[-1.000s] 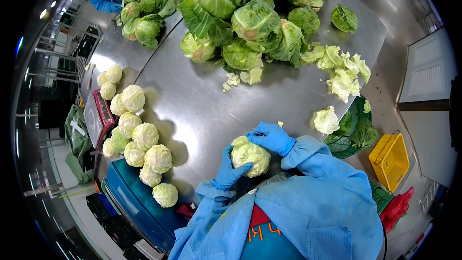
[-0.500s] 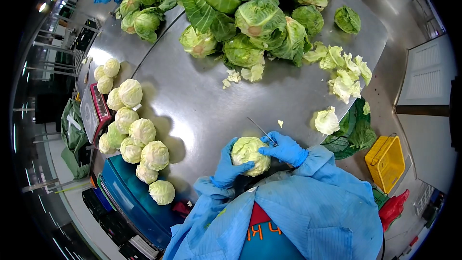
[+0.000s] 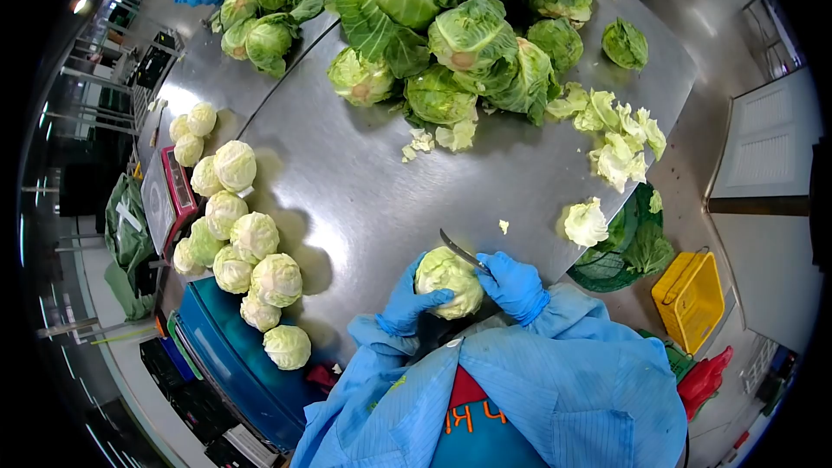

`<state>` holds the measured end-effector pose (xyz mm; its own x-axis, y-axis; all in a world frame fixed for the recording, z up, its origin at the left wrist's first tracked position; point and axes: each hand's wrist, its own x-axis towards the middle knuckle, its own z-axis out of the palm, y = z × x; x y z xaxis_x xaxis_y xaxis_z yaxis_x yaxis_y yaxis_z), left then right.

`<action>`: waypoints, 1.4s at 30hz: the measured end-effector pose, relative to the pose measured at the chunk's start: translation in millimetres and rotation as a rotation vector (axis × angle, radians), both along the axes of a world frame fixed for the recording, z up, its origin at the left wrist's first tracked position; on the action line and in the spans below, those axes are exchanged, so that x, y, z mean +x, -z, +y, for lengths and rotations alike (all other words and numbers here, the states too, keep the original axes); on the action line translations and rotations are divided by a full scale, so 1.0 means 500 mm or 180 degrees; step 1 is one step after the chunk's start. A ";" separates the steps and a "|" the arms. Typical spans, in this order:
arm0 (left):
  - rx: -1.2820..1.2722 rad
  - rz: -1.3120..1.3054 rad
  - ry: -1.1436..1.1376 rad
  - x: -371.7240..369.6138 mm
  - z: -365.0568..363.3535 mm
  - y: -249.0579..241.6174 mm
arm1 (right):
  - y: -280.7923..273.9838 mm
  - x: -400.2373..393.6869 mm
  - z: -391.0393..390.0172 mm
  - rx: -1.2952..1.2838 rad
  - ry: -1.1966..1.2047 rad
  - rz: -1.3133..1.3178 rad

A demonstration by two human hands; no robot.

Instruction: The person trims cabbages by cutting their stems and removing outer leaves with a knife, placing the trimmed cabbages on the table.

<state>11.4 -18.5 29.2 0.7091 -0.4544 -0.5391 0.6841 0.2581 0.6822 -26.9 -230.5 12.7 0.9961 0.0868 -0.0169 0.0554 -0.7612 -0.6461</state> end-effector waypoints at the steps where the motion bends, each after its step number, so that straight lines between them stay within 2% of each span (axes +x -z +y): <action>1: -0.0088 0.0073 -0.0015 0.003 0.001 0.001 | 0.000 0.001 -0.003 0.0047 -0.0004 -0.0024; 6: -0.0352 0.0139 0.0059 0.009 -0.004 0.001 | 0.002 0.002 -0.011 -0.0070 -0.0132 -0.0223; 9: -0.0476 0.0092 0.0071 0.003 0.003 0.017 | -0.005 0.006 -0.017 -0.0002 0.0005 -0.0563; 12: -0.0607 0.0121 0.0076 0.004 0.001 0.015 | -0.008 0.015 -0.033 0.0300 0.0345 -0.0525; 17: -0.0556 -0.0160 0.0156 -0.008 0.018 0.061 | 0.025 0.033 -0.068 0.1015 0.0871 -0.0126; 20: -0.0547 -0.0165 0.0203 -0.005 0.011 0.045 | 0.007 0.060 -0.084 0.1277 0.1016 0.0256; 26: -0.0824 -0.0250 0.0266 0.010 -0.004 0.039 | 0.032 0.128 -0.095 0.1136 0.1218 0.0166; 29: -0.1020 -0.0386 0.0294 0.014 -0.003 0.023 | 0.121 0.206 -0.155 -0.0089 0.1499 -0.0321; 32: -0.1060 -0.0476 0.0229 0.024 0.004 0.022 | 0.076 0.238 -0.182 -0.0508 0.1552 0.0009; 35: -0.1139 -0.0288 -0.0006 0.021 -0.002 0.024 | 0.011 0.195 -0.139 0.1941 0.0538 0.0098; 37: -0.1243 -0.0128 -0.0043 0.033 -0.013 0.009 | -0.040 0.153 -0.117 0.2430 -0.0365 0.0865; 38: -0.1067 -0.0117 -0.0139 0.036 -0.016 -0.010 | -0.048 0.144 -0.104 0.2284 -0.0637 0.0639; 40: -0.1040 -0.0083 -0.0192 0.030 -0.009 0.017 | -0.055 0.131 -0.083 0.1988 -0.1158 0.0186; 42: -0.1013 -0.0013 -0.0196 0.021 -0.001 0.041 | -0.058 0.125 -0.084 0.1786 -0.1278 0.0214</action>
<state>22.1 -19.1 8.9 0.7423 -0.5560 -0.3740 0.6581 0.4996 0.5633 35.8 -272.7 41.8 0.8833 0.4623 0.0780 0.2091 -0.2397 -0.9481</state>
